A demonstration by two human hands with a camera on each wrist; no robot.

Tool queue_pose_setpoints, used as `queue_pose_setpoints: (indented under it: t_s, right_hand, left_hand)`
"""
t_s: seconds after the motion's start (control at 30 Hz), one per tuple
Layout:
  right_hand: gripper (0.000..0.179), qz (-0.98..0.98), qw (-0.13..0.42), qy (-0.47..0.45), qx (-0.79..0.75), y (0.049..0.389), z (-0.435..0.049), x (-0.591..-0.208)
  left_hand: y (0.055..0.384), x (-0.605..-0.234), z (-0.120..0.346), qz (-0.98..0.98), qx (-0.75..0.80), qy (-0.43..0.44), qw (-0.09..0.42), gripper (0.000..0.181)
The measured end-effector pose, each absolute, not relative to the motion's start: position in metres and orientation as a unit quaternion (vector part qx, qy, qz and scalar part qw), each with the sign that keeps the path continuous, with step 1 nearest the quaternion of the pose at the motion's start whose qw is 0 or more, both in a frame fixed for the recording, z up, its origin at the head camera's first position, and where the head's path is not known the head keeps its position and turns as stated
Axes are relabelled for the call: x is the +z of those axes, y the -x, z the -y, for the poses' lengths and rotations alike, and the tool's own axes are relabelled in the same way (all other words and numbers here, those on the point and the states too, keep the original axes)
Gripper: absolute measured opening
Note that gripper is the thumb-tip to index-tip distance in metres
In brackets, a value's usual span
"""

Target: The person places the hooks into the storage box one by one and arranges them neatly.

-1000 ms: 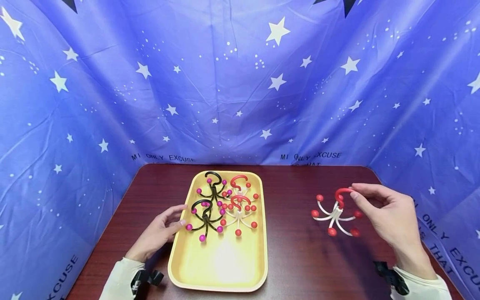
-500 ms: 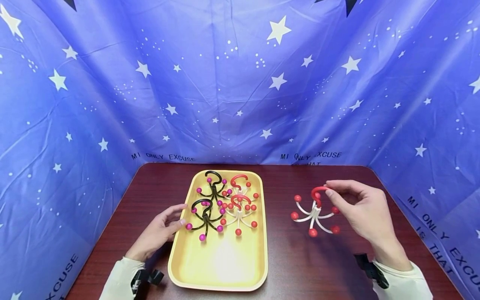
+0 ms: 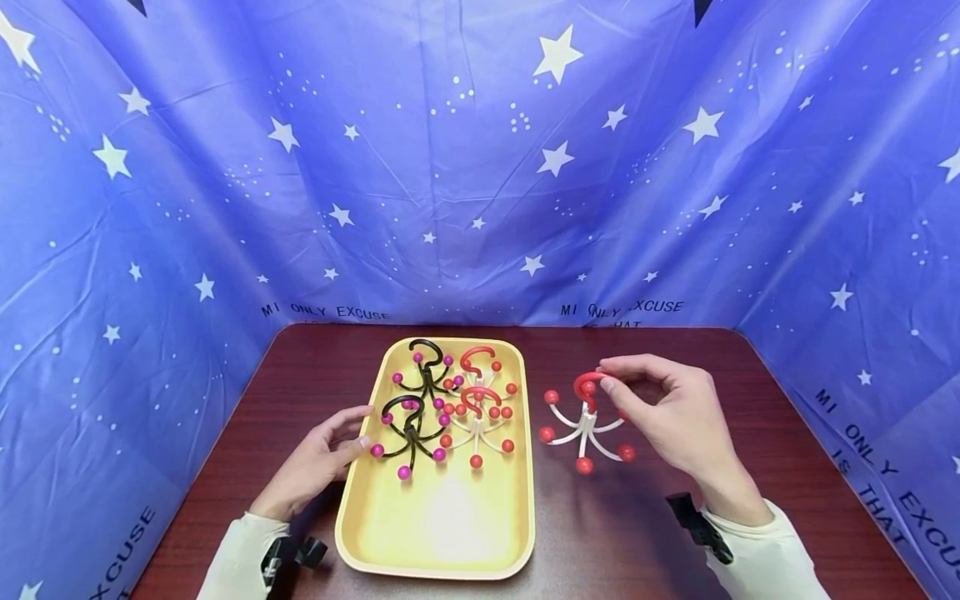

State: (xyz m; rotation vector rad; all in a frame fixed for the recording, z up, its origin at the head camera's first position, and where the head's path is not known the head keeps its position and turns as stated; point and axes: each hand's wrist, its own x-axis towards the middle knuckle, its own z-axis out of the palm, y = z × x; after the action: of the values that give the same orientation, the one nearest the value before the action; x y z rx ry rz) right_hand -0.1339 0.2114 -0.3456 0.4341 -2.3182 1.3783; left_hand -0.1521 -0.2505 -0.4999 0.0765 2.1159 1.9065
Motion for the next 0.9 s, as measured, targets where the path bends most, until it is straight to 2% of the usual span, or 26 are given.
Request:
queue_pose_setpoints:
  t_s: [0.5,0.9]
  right_hand:
    - [0.019,0.822,0.173,-0.198,0.505,0.137,-0.174,-0.349]
    - [0.017,0.808,0.113,-0.232,0.53,0.135,-0.141,-0.35]
  left_hand:
    - [0.151,-0.498,0.251,-0.736,0.66,-0.039,0.145,0.059]
    - [0.152,-0.497,0.251,-0.74,0.656,-0.037,0.144,0.058]
